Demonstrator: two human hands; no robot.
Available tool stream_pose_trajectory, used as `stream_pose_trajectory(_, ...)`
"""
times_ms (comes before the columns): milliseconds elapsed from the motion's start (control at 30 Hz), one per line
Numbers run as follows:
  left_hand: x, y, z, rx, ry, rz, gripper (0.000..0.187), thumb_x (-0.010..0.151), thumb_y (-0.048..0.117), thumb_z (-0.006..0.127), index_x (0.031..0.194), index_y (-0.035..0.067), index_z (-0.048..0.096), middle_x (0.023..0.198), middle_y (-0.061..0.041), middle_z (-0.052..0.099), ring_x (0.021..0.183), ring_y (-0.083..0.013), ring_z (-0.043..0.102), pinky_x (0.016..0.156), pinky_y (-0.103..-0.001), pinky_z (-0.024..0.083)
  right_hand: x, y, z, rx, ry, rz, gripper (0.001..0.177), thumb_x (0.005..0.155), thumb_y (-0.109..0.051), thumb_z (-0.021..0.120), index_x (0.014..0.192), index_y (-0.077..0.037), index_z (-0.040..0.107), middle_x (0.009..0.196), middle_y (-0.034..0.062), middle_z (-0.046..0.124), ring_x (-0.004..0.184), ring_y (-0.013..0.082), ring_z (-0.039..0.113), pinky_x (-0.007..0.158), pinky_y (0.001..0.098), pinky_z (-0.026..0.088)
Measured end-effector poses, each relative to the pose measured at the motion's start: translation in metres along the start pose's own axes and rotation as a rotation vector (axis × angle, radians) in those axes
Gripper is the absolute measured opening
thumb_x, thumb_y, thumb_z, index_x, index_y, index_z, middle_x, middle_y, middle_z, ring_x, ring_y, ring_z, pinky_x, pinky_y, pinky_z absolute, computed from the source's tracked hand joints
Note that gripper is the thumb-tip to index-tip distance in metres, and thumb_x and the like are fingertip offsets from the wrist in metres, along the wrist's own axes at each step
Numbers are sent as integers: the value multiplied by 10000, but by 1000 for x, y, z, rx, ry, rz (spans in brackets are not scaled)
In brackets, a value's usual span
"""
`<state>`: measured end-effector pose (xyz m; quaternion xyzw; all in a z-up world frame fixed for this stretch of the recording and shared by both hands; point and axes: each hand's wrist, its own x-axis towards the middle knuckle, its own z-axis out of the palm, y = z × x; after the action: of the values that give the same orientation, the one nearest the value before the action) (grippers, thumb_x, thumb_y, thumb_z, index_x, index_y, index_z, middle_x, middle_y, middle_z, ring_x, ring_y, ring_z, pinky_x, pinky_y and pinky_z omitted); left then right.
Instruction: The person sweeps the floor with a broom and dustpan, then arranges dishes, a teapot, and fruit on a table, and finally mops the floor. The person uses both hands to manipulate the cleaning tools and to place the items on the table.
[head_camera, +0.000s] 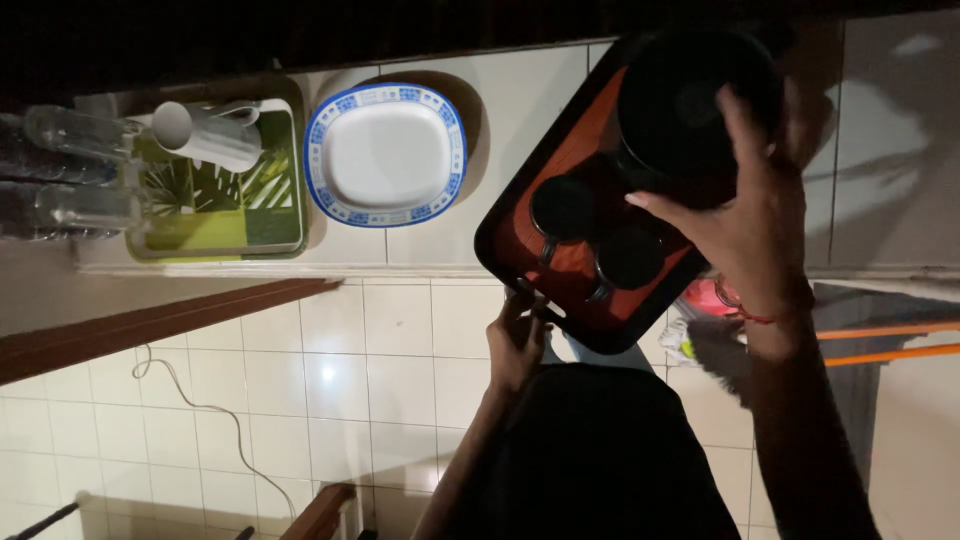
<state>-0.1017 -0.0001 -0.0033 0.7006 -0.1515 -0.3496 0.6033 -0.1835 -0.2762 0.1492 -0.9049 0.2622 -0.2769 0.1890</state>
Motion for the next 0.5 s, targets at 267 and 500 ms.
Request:
stream_pose_trajectory(267, 26, 15, -20, 135, 37, -76, 319, 1035, 117, 574, 1280, -85, 599, 1021, -152, 745, 774, -196, 759, 640, -327, 635, -3, 56, -18, 59, -163, -116, 901, 776, -310, 997, 1531, -106, 550, 1677, 190, 342, 1531, 385, 472, 1243, 489, 504)
stream_pose_trajectory(500, 48, 5, -43, 214, -8, 109, 283, 1030, 50, 518, 1278, -75, 575, 860, -123, 729, 722, -190, 773, 632, -310, 632, 34, 92, -54, 238, -537, -207, 852, 637, -188, 841, 1423, -98, 525, 1691, 255, 275, 1485, 397, 408, 1121, 500, 471)
